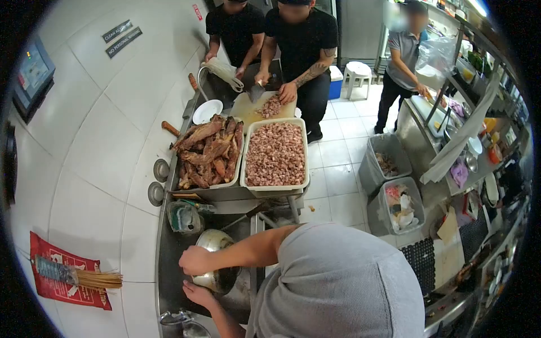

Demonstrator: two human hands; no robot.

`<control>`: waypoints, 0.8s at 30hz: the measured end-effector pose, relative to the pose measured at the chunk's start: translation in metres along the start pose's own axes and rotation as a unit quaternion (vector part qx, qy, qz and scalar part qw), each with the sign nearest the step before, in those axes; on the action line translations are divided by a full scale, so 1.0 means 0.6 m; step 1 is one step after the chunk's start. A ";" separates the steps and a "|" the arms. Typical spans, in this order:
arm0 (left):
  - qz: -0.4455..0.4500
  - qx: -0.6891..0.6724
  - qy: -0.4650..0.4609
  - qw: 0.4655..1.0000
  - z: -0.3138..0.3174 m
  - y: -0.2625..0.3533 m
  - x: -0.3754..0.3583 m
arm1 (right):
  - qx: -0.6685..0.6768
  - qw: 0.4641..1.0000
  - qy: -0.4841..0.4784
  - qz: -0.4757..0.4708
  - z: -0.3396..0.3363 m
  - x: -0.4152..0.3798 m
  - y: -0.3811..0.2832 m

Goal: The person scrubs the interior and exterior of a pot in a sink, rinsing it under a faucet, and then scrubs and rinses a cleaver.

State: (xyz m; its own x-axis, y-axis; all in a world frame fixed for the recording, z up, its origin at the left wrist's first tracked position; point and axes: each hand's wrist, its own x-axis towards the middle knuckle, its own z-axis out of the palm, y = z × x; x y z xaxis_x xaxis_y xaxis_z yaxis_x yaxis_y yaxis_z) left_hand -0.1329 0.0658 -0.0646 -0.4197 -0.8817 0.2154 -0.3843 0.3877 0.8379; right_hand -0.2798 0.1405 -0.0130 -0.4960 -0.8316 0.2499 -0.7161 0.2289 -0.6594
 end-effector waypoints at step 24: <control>-0.048 -0.014 0.033 0.998 -0.021 -0.038 0.007 | 0.070 0.998 0.007 -0.003 -0.006 0.017 0.049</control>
State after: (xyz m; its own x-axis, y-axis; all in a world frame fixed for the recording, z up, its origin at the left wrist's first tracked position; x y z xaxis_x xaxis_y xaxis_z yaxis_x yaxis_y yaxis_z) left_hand -0.1153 0.0500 -0.0764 -0.3269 -0.9305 0.1651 -0.3961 0.2936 0.8700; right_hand -0.3076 0.1409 -0.0273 -0.4991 -0.8255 0.2635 -0.6445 0.1504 -0.7497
